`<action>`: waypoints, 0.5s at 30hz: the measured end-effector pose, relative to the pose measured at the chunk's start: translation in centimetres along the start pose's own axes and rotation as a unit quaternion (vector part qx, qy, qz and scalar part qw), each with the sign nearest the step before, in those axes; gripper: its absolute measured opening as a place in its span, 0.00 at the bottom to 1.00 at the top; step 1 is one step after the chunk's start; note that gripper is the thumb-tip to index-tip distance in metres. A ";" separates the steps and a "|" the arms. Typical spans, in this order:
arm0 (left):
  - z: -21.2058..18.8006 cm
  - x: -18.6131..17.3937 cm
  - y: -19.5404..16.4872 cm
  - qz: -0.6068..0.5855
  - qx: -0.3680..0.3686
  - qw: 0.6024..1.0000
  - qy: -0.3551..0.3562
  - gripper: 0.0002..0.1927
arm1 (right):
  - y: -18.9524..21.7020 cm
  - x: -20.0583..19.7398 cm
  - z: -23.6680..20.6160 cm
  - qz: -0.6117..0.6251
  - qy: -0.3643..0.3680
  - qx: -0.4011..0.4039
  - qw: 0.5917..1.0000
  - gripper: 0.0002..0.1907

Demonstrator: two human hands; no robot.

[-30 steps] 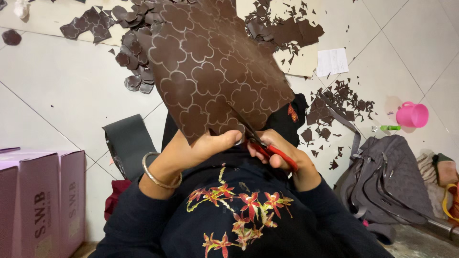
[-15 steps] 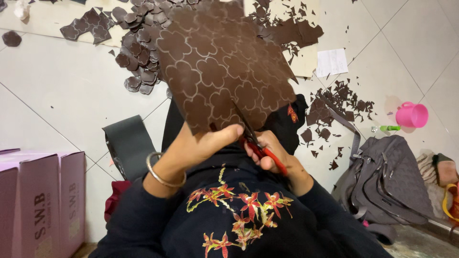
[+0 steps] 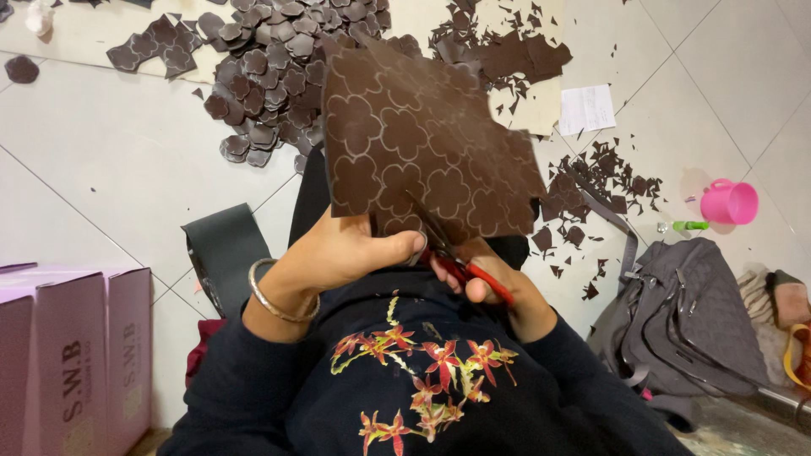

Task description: The person sits on the floor and uses red-handled scissors to cut flower-shaped pieces from a brown patterned sheet. The cut shapes are placed into a growing pile on the floor while the remaining sheet is rotated and trimmed repeatedly.

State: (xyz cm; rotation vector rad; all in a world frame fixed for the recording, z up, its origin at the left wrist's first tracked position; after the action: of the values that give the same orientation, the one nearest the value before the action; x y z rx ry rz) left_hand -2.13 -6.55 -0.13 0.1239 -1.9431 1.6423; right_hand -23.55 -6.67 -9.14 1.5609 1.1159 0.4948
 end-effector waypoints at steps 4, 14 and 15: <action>0.1 -0.1 -0.3 -0.022 0.010 0.999 0.026 0.21 | -1.1 0.8 -0.3 0.108 0.006 0.017 0.994 0.51; 0.8 0.5 -1.0 -0.092 0.124 0.984 -0.092 0.29 | -1.3 0.9 0.8 0.027 -0.134 -0.013 0.990 0.51; 0.7 0.7 -1.2 -0.093 0.167 0.973 -0.130 0.29 | -1.2 0.8 0.9 0.018 -0.155 -0.015 0.988 0.51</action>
State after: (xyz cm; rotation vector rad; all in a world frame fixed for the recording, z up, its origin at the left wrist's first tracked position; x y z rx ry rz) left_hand -2.50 -7.28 1.21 0.6618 -1.7522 1.8845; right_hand -22.90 -6.53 -10.67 1.5702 0.8396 0.2776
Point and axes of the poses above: each hand's wrist, its own z-axis towards the middle knuckle, its own x-axis out of the palm, y = z × x, the point moved 6 cm from there along z, towards the middle knuckle, and after that the axes turned 9 degrees about -z, right-handed, at the moved point
